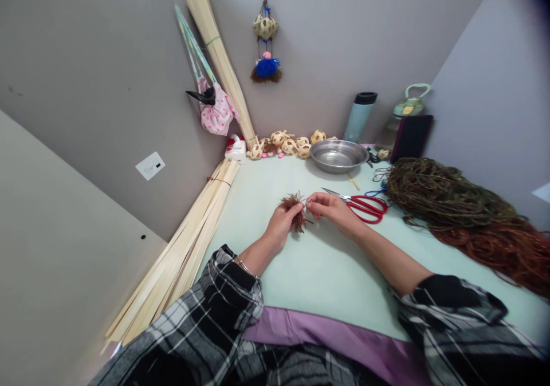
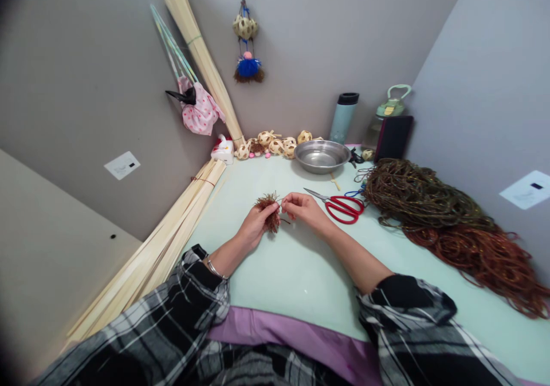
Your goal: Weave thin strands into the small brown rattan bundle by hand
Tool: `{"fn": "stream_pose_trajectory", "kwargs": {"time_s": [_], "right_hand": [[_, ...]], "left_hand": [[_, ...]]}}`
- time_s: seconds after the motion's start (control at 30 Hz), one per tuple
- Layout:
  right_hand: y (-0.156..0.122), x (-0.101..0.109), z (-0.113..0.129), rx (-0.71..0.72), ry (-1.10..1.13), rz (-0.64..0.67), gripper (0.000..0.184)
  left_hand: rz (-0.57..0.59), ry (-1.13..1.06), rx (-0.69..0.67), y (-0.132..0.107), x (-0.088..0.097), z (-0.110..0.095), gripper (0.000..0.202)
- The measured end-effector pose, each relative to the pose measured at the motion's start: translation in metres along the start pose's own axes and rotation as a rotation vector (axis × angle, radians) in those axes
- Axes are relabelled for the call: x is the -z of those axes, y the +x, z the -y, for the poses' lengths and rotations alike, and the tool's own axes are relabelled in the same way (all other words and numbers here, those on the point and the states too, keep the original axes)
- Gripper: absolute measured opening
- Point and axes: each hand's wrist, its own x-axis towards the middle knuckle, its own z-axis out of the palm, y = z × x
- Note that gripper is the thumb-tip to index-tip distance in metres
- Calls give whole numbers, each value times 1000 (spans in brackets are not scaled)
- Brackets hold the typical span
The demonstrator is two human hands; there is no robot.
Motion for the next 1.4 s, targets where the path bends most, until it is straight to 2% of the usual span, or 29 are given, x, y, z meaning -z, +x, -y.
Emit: {"fn": "stream_pose_trajectory", "kwargs": {"time_s": [0.37,0.57,0.73,1.17,1.4], "right_hand": [[0,0,0,26,27,7,16],[-2,1,-1,0,-2,57,26],[-1,0,-2,-7,-21,91,38],[0,0,-1,21,-38,-11,30],[1,1,0,9,-44,-12,32]], "left_hand": [[23,2,4,-2,-1,-3,31],[-28,5,-28,-1,-1,-2,29],[-21,3,-29,-1,-2,-1,29],[-13,19,-2,-2,-2,-3,31],[13,14,5,-4,-3,-5,31]]}}
